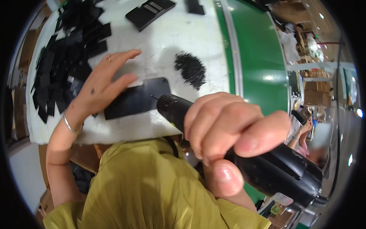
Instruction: Assembling plastic components by using an electric screwdriver to secure plates to housings.
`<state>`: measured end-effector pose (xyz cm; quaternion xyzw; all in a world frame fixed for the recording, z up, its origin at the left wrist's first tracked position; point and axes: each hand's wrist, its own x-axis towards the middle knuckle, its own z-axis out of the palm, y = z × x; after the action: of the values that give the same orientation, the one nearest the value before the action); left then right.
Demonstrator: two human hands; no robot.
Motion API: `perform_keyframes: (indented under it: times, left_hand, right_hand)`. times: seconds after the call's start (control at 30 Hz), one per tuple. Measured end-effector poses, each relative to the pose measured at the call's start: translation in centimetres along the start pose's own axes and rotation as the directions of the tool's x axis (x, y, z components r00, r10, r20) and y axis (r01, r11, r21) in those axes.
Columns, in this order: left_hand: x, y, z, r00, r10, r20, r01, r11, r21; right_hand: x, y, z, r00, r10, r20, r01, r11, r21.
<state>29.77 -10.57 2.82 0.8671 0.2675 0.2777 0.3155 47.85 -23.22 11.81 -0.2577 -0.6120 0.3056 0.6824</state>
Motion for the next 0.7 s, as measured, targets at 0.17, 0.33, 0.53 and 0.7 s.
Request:
perform_keyframes:
  times: [0.17,0.33,0.53,0.7]
  left_hand:
    - [-1.8,0.5,-0.3,0.975,-0.127,0.181,0.103,0.985,0.136]
    - [-1.7,0.4,0.3,0.935,-0.181,0.305,0.141,0.979,0.149]
    - [-1.8,0.1,0.7,0.928,-0.170,0.332,0.154,0.985,0.074]
    - [-2.0,0.4,0.7,0.926,-0.190,0.326,0.179,0.982,0.066]
  right_hand:
    - [-0.8,0.8,1.5,0.978,0.149,0.149,-0.156,0.987,0.039]
    - [-1.3,2.1,2.5,0.966,0.183,0.185,-0.187,0.982,0.003]
    - [-1.1,2.5,3.0,0.967,0.205,0.152,-0.201,0.979,-0.042]
    - [0.0,3.0,3.0,0.909,0.225,0.350,-0.221,0.974,-0.052]
